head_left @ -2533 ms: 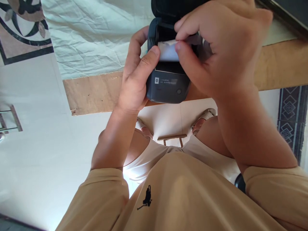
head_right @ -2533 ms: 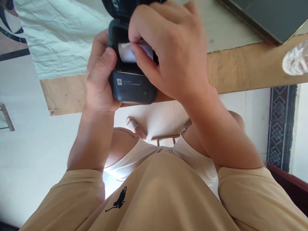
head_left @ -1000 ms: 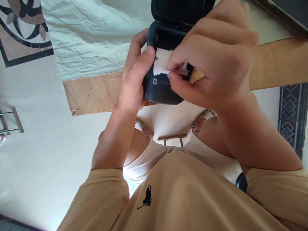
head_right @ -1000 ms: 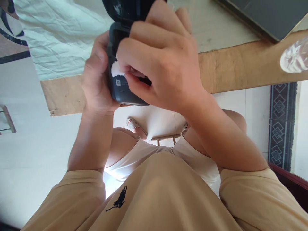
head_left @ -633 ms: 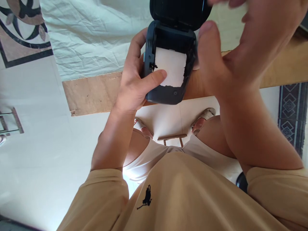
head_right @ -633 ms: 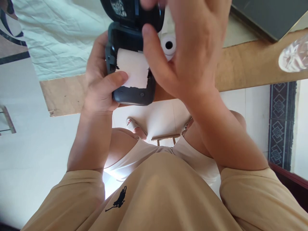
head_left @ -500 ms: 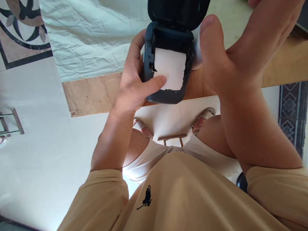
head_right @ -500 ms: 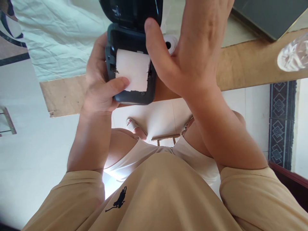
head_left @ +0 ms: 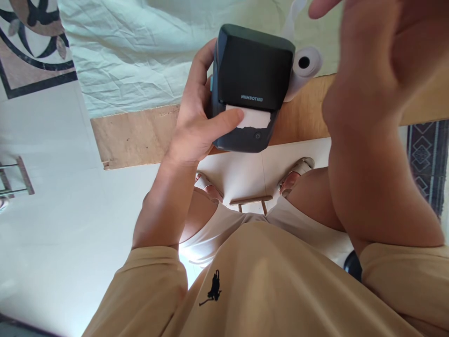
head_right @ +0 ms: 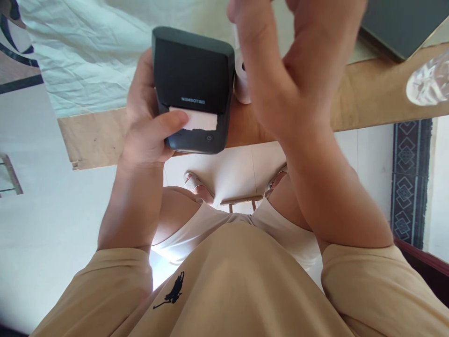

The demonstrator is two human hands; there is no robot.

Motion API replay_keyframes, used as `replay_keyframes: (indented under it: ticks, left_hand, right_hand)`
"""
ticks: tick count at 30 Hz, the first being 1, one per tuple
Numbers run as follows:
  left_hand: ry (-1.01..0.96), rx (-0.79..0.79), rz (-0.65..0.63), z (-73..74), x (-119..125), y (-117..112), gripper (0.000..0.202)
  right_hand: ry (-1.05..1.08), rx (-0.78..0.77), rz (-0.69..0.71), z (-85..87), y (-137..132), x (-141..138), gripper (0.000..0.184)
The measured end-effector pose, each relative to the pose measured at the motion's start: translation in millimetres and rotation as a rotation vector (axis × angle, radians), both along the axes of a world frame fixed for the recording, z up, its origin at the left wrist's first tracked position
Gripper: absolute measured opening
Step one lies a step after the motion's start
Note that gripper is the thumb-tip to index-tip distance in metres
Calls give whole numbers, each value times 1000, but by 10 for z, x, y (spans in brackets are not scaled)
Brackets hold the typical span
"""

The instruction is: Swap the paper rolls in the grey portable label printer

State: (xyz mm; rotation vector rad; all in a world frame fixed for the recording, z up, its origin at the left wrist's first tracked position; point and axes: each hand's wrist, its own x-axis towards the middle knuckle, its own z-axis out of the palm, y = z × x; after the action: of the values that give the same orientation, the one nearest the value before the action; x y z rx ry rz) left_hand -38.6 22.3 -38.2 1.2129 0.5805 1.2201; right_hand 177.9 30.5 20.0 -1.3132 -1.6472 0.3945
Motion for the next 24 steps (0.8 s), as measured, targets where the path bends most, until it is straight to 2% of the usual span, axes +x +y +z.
replay_keyframes:
  ticks: [2, 5, 10, 13, 19, 23, 24]
  left_hand:
    - [-51, -22, 10, 51, 36, -36, 49]
    - [-3, -55, 9, 188, 85, -106, 45]
    - [173, -243, 70, 388, 121, -186, 40]
    - [177, -254, 81, 372, 108, -183, 43]
    - [148, -215, 105, 274, 73, -169, 44]
    - [-35, -200, 26, 323, 133, -168, 25]
    - [-77, -208, 14, 352, 157, -166, 27]
  right_hand:
    - [-177, -1, 105, 10, -30, 0, 50]
    - [-396, -21, 191, 13, -75, -22, 67]
    - [-424, -31, 230, -32, -78, -52, 87]
    - [-429, -85, 230, -31, -63, -59, 96]
    - [-395, -129, 186, -18, -55, -107, 98]
    - [-355, -15, 150, -82, -67, -130, 98]
    - [-352, 15, 140, -93, -80, -135, 97]
